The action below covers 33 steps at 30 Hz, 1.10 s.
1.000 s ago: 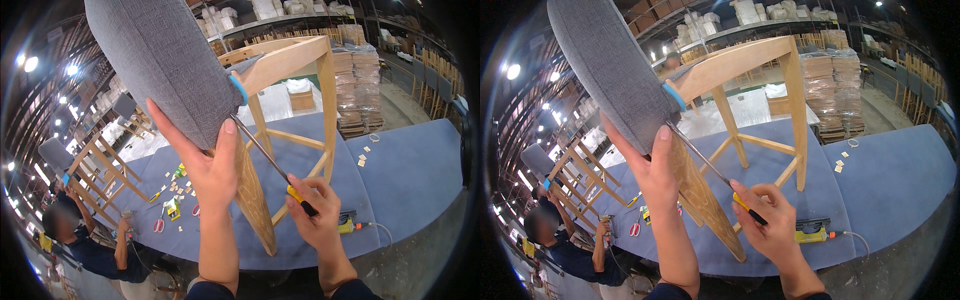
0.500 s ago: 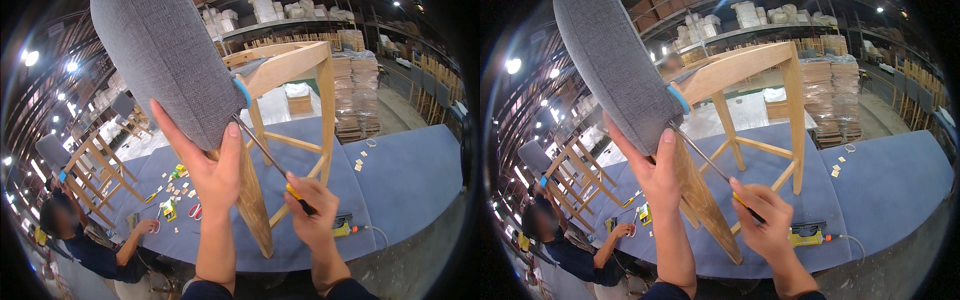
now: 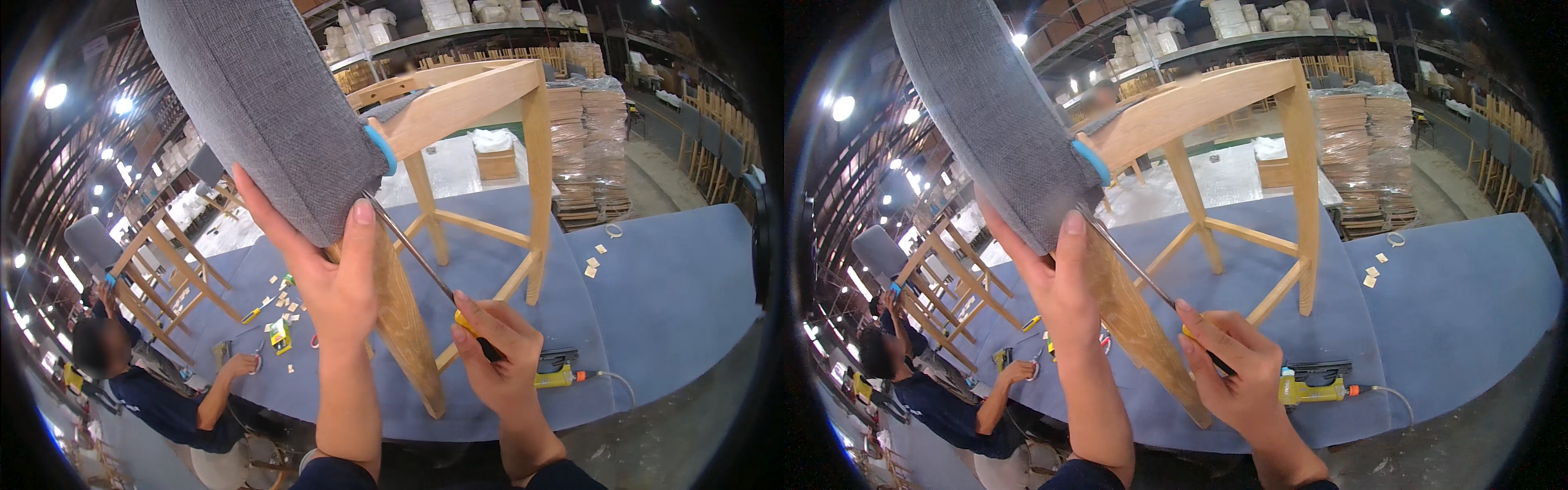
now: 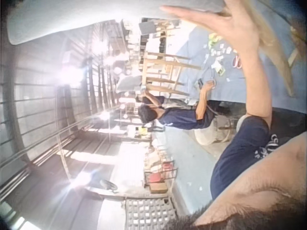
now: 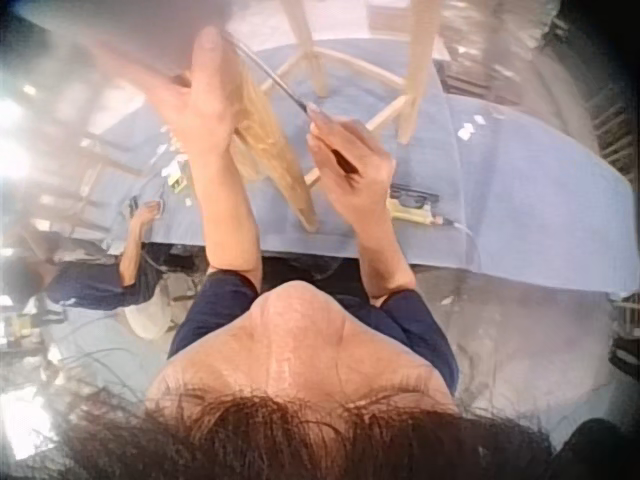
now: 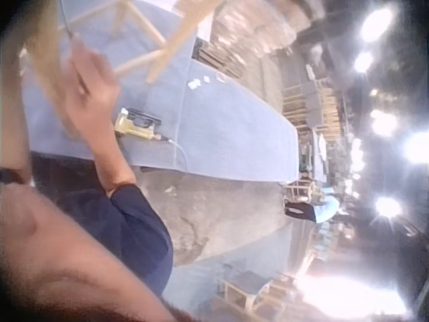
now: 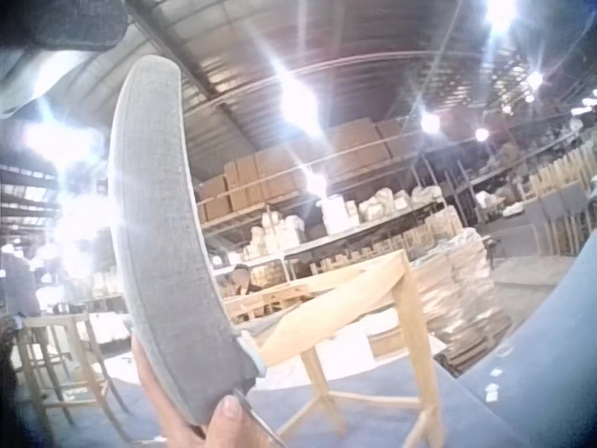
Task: The person upholsters a wooden chair by securing gray fabric to the seat frame. They use a staple gun to attach the fabric, scissors to trim excess material, and a screwdriver to tuck the edges neatly under the seat. The process involves repeated folding, stapling, and trimming to achieve a smooth finish.
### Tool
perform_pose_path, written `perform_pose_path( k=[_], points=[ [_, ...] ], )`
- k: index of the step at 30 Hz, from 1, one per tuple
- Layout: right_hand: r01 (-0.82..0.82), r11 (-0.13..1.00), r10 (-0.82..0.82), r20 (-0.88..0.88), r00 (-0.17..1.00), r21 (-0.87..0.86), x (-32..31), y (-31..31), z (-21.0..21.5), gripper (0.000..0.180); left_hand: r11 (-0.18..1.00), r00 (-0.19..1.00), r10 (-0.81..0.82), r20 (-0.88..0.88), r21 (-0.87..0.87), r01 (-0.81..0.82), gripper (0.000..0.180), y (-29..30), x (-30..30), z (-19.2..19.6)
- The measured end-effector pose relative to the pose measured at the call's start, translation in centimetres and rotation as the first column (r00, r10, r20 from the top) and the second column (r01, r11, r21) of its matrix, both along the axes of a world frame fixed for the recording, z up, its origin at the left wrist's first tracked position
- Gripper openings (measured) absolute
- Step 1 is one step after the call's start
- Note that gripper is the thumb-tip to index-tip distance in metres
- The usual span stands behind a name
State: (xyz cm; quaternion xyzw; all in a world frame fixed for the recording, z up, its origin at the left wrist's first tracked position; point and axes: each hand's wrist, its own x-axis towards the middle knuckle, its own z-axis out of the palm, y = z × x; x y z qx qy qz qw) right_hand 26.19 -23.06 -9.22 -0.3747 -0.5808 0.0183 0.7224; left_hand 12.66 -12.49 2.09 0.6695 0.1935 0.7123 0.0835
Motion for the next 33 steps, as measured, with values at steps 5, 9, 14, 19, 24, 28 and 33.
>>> perform_pose_path(
  k=[5,9,14,19,24,28,33],
  points=[
    [-0.019,1.000,0.019,-0.010,1.000,-0.025,0.2,-0.3,0.7,0.041,0.997,0.996,-0.074,0.048,0.010,0.074,0.107,-0.1,0.3,0.0],
    [-0.010,1.000,0.011,-0.062,0.998,0.006,-2.1,2.1,-0.1,0.042,0.999,1.000,0.003,0.015,0.046,-0.004,0.109,0.7,-0.5,-0.3],
    [0.151,0.987,-0.153,-0.025,0.988,-0.046,-2.1,2.6,-1.9,0.042,0.983,0.991,-0.137,-0.002,0.124,0.136,0.115,0.4,-0.1,0.0],
    [0.141,0.983,-0.148,-0.056,0.987,-0.117,-1.4,1.1,-1.8,0.038,0.978,0.979,-0.202,0.005,0.057,0.201,0.115,-0.3,-0.5,0.0],
    [0.107,0.987,-0.110,-0.019,0.994,-0.122,-0.9,0.9,-2.1,0.037,0.943,0.942,-0.334,0.033,-0.002,0.334,0.115,-0.3,-0.8,0.2],
    [0.082,0.984,-0.090,-0.046,0.995,-0.158,-0.8,0.5,-1.7,0.036,0.955,0.954,-0.298,0.020,0.015,0.298,0.115,-0.4,-1.1,0.2],
    [0.153,0.982,-0.157,-0.030,0.987,-0.113,-1.2,1.4,-1.7,0.036,0.964,0.964,-0.264,0.021,-0.019,0.264,0.115,-0.5,-1.0,0.1]
  ],
)
